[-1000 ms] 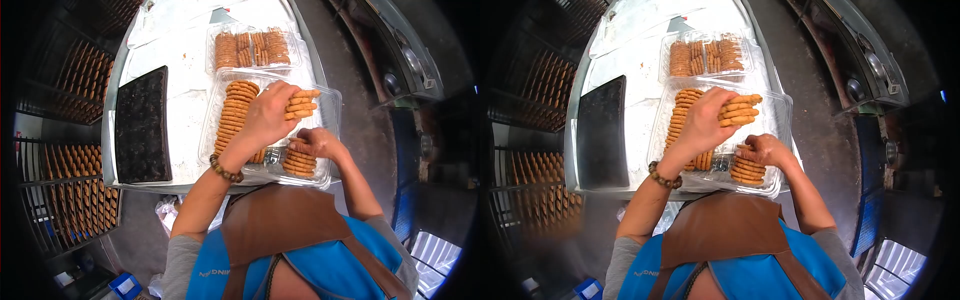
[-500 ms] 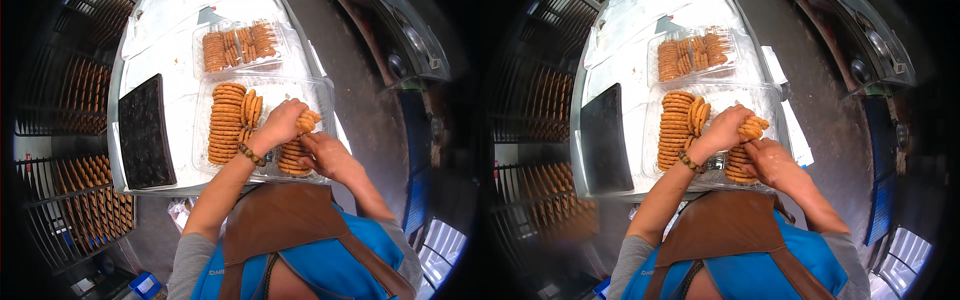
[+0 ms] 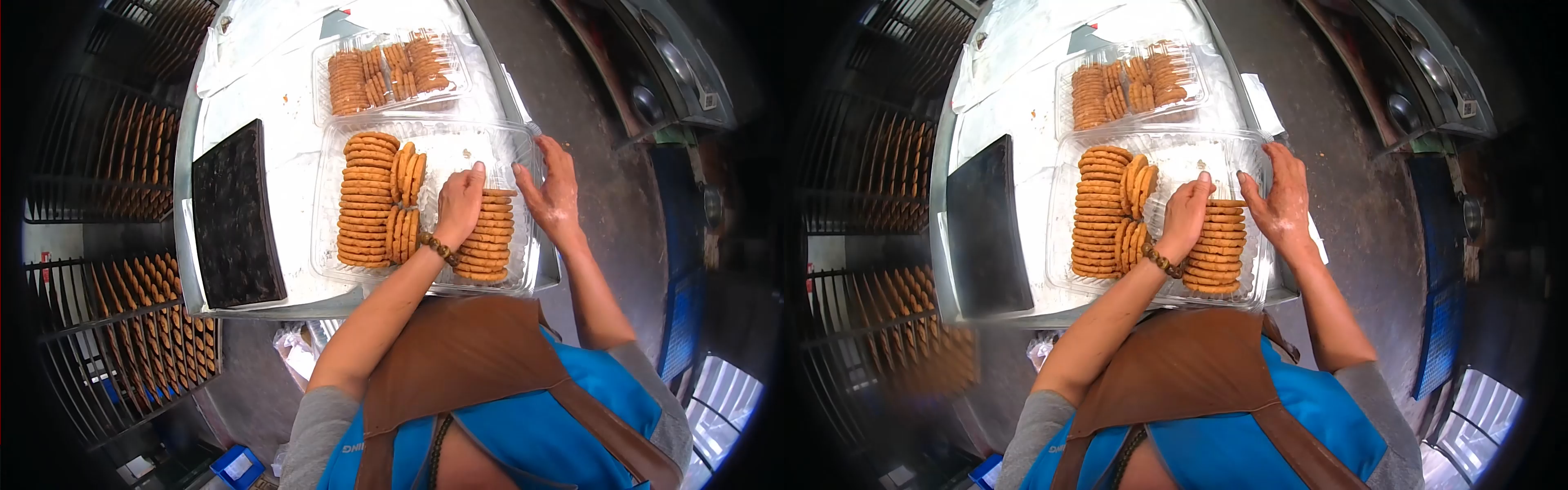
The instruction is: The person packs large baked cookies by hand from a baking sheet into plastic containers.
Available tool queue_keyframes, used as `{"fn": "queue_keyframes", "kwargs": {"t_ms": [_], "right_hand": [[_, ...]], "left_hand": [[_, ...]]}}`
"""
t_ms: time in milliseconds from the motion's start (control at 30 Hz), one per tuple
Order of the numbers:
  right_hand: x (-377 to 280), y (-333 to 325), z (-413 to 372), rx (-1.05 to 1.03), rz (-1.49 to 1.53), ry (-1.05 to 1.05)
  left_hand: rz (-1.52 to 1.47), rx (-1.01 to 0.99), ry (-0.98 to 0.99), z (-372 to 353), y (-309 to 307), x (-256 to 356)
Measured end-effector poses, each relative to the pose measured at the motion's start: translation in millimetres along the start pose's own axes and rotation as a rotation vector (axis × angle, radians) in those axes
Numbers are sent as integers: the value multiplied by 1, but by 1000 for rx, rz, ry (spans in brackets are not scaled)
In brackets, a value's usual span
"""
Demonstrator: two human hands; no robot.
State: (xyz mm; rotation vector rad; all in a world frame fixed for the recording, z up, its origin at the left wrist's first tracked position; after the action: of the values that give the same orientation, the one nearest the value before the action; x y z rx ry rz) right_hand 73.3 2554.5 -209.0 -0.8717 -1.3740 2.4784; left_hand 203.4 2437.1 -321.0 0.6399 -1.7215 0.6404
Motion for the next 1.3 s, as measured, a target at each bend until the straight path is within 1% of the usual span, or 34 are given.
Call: {"fn": "queue_keyframes", "kwargs": {"t_ms": [33,67,100,167,200,267,300,367,400,467,500,567,600,633,667,700,733,767,800,833,900,967,1033,1100,1133,1167,1233,1300], "right_hand": [[7,3,-3,-3,39,107],[16,7,-6,-6,78,216],[18,12,-8,-7,79,214],[37,33,-18,-121,219,379],[38,34,-19,-120,220,381],[45,54,-28,-248,387,507],[48,58,-29,-247,388,509],[40,48,-19,-101,236,281],[43,48,-17,-97,237,285],[48,56,-13,-173,313,310],[50,55,-11,-173,314,310],[50,59,-7,-214,335,329],[53,63,-6,-179,355,279],[51,61,-3,-179,376,258],[56,67,-1,-171,367,240],[61,75,1,-175,379,250],[65,80,3,-171,442,269],[68,88,4,-196,518,280],[58,80,7,-214,487,285],[52,82,7,-231,505,254],[60,84,9,-212,512,266],[61,85,8,-234,510,244],[61,88,9,-250,500,232],[64,82,13,-171,454,215],[67,84,13,-163,524,241],[67,81,14,-171,524,229],[69,73,16,-238,379,297],[72,67,14,-221,362,306]], "left_hand": [[88,48,-88,2,-5,-9],[66,-6,-216,1,0,-23],[66,-4,-216,3,3,-33],[77,138,-69,9,-1,-47],[79,137,-69,7,-1,-40],[-35,24,-163,0,7,-25],[-34,23,-163,0,6,-26],[57,-41,-139,4,10,-26],[61,-44,-137,7,8,-26],[-205,-118,-328,9,16,-45],[-204,-118,-328,12,16,-46],[141,-58,19,23,3,-18],[308,23,251,29,3,-14],[403,-119,563,26,22,3],[195,-102,353,24,17,17],[136,-216,84,24,24,11],[262,-169,134,28,25,5],[334,-130,115,27,19,11],[388,-132,113,29,18,12],[443,-200,70,29,21,14],[546,-200,124,29,26,14],[595,-192,116,24,25,20],[533,-145,143,17,18,28],[478,-34,278,6,6,51],[464,-2,347,-4,0,66],[460,11,345,-10,-11,73],[286,6,566,-36,-36,112],[135,44,609,-71,-93,150]]}}
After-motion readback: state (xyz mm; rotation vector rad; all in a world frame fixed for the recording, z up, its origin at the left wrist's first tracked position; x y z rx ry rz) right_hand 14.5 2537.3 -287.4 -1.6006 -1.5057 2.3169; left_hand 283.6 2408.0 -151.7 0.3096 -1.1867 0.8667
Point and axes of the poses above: each hand's wrist, its own z-axis towards the middle knuckle, its own y-axis out of the palm, x = y × z, the point moved 10 cm from there along z, towards the middle knuckle, and after that the axes turned 13 degrees about -z, right-handed, at the moved point
